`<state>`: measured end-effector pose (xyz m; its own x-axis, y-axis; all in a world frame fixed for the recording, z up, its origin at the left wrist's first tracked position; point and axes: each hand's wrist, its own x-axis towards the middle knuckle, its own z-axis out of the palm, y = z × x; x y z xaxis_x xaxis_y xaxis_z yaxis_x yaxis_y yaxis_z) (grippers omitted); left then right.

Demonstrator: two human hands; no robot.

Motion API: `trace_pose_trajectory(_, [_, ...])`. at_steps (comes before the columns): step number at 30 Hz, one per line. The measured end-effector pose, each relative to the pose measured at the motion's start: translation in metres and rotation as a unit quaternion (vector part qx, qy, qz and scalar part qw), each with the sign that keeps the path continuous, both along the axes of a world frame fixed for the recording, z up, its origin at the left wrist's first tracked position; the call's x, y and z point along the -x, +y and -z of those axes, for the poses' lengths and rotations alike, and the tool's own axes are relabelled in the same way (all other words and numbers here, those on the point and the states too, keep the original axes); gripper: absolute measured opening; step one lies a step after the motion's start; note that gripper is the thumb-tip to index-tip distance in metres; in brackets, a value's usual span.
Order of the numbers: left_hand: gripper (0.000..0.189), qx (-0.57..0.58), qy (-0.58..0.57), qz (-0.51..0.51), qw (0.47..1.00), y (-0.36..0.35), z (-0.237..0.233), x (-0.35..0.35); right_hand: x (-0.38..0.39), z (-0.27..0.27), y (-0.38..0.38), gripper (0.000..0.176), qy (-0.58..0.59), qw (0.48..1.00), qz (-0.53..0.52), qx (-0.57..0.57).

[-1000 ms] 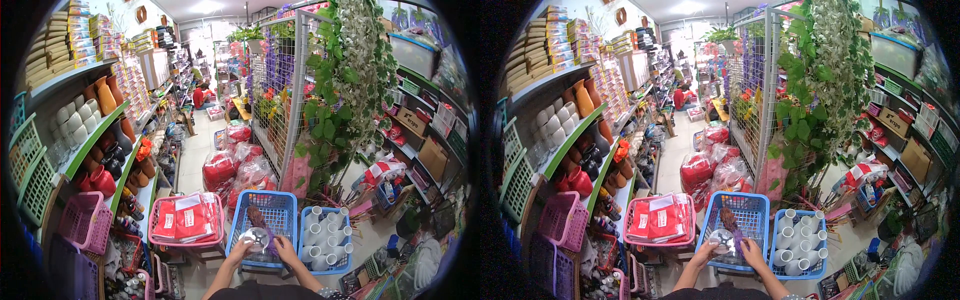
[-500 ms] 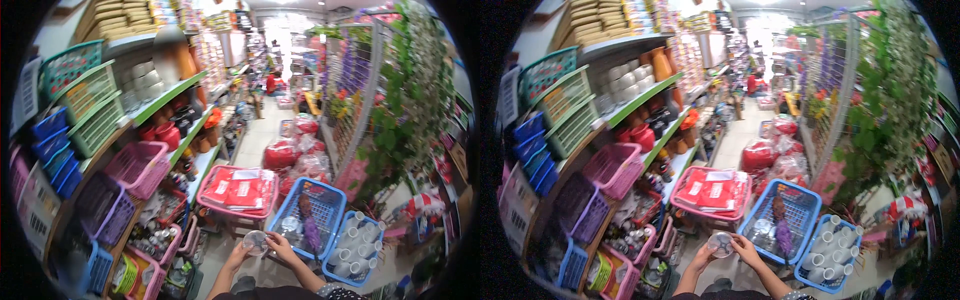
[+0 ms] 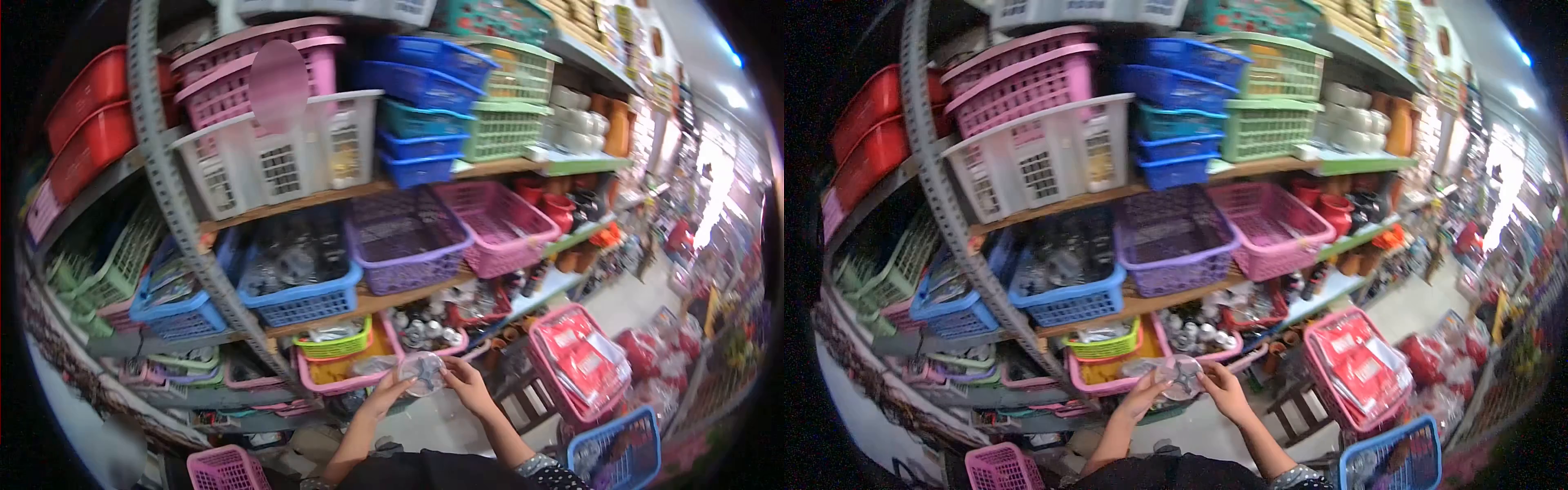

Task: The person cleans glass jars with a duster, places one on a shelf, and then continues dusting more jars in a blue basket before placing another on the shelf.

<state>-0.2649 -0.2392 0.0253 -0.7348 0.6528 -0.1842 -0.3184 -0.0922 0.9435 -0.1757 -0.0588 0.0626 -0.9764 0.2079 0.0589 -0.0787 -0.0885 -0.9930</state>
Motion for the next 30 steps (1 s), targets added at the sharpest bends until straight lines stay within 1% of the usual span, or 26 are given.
trace_pose_trajectory(1, [0.042, -0.056, 0.028, -0.026, 0.998, -0.015, 0.002, 0.017, 0.021, -0.005, -0.011, 0.033, 0.023, 0.999, -0.027, -0.016])
trace_pose_trajectory(2, [0.042, -0.054, 0.051, -0.043, 0.996, -0.031, -0.011, 0.029, 0.046, -0.001, -0.020, 0.034, 0.036, 0.998, -0.059, -0.011])
trace_pose_trajectory(3, [0.041, -0.051, 0.073, -0.060, 0.994, -0.047, -0.030, 0.040, 0.065, -0.013, -0.034, 0.034, 0.049, 0.996, -0.078, -0.008])
trace_pose_trajectory(4, [0.043, -0.073, 0.094, -0.083, 0.989, -0.060, -0.045, 0.050, 0.087, -0.017, -0.045, 0.035, 0.060, 0.994, -0.094, -0.005])
trace_pose_trajectory(5, [0.046, -0.087, 0.110, -0.091, 0.986, -0.073, -0.046, 0.067, 0.108, -0.021, -0.055, 0.035, 0.071, 0.991, -0.109, 0.000])
trace_pose_trajectory(6, [0.048, -0.101, 0.144, -0.111, 0.978, -0.084, -0.059, 0.079, 0.123, -0.039, -0.067, 0.034, 0.071, 0.990, -0.121, -0.003])
trace_pose_trajectory(7, [0.049, -0.113, 0.179, -0.129, 0.969, -0.094, -0.072, 0.090, 0.141, -0.050, -0.075, 0.033, 0.076, 0.987, -0.137, -0.029])
trace_pose_trajectory(8, [0.053, -0.081, 0.261, -0.123, 0.954, -0.108, -0.072, 0.109, 0.160, -0.058, -0.085, 0.033, 0.121, 0.982, -0.143, -0.032])
trace_pose_trajectory(9, [0.056, -0.053, 0.309, -0.150, 0.938, -0.116, -0.091, 0.118, 0.179, -0.065, -0.093, 0.034, 0.166, 0.974, -0.147, -0.034])
trace_pose_trajectory(11, [0.060, 0.059, 0.377, -0.244, 0.892, -0.131, -0.118, 0.137, 0.206, -0.084, -0.107, 0.038, 0.138, 0.978, -0.154, -0.015])
trace_pose_trajectory(12, [0.062, 0.093, 0.443, -0.286, 0.845, -0.138, -0.133, 0.145, 0.223, -0.086, -0.113, 0.039, 0.171, 0.973, -0.149, -0.031])
trace_pose_trajectory(13, [0.052, 0.142, 0.489, -0.301, 0.806, -0.145, -0.147, 0.152, 0.240, -0.087, -0.119, 0.040, 0.204, 0.967, -0.144, -0.047])
trace_pose_trajectory(15, [0.039, 0.213, 0.569, -0.312, 0.731, -0.154, -0.160, 0.169, 0.263, -0.093, -0.127, 0.041, 0.198, 0.968, -0.147, -0.048])
trace_pose_trajectory(16, [0.039, 0.214, 0.570, -0.315, 0.728, -0.156, -0.162, 0.175, 0.275, -0.093, -0.130, 0.041, 0.211, 0.965, -0.135, -0.082])
trace_pose_trajectory(17, [0.035, 0.229, 0.578, -0.314, 0.718, -0.157, -0.163, 0.182, 0.286, -0.092, -0.133, 0.041, 0.225, 0.960, -0.121, -0.116])
trace_pose_trajectory(18, [0.031, 0.244, 0.585, -0.313, 0.707, -0.158, -0.163, 0.188, 0.296, -0.088, -0.135, 0.041, 0.227, 0.960, -0.121, -0.115])
trace_pose_trajectory(19, [0.031, 0.244, 0.587, -0.312, 0.706, -0.158, -0.162, 0.193, 0.305, -0.082, -0.136, 0.041, 0.240, 0.955, -0.119, -0.128])
trace_pose_trajectory(21, [0.030, 0.294, 0.598, -0.324, 0.671, -0.159, -0.155, 0.200, 0.318, -0.076, -0.139, 0.042, 0.267, 0.944, -0.114, -0.157])
trace_pose_trajectory(22, [0.029, 0.313, 0.599, -0.327, 0.661, -0.158, -0.155, 0.200, 0.321, -0.073, -0.138, 0.041, 0.294, 0.931, -0.096, -0.195])
trace_pose_trajectory(23, [0.029, 0.313, 0.598, -0.327, 0.661, -0.157, -0.156, 0.200, 0.320, -0.077, -0.138, 0.041, 0.294, 0.931, -0.096, -0.195])
trace_pose_trajectory(25, [0.028, 0.353, 0.609, -0.313, 0.638, -0.154, -0.156, 0.198, 0.312, -0.090, -0.138, 0.040, 0.252, 0.920, -0.141, -0.264])
trace_pose_trajectory(26, [0.028, 0.354, 0.615, -0.313, 0.631, -0.153, -0.153, 0.200, 0.308, -0.095, -0.139, 0.038, 0.268, 0.902, -0.138, -0.310])
trace_pose_trajectory(27, [0.028, 0.355, 0.612, -0.312, 0.634, -0.152, -0.153, 0.200, 0.309, -0.094, -0.141, 0.038, 0.264, 0.903, -0.140, -0.310])
trace_pose_trajectory(29, [0.026, 0.368, 0.627, -0.309, 0.613, -0.150, -0.155, 0.199, 0.310, -0.091, -0.142, 0.039, 0.293, 0.891, -0.100, -0.332])
trace_pose_trajectory(30, [0.026, 0.369, 0.625, -0.307, 0.616, -0.149, -0.153, 0.200, 0.309, -0.091, -0.141, 0.039, 0.289, 0.892, -0.100, -0.332])
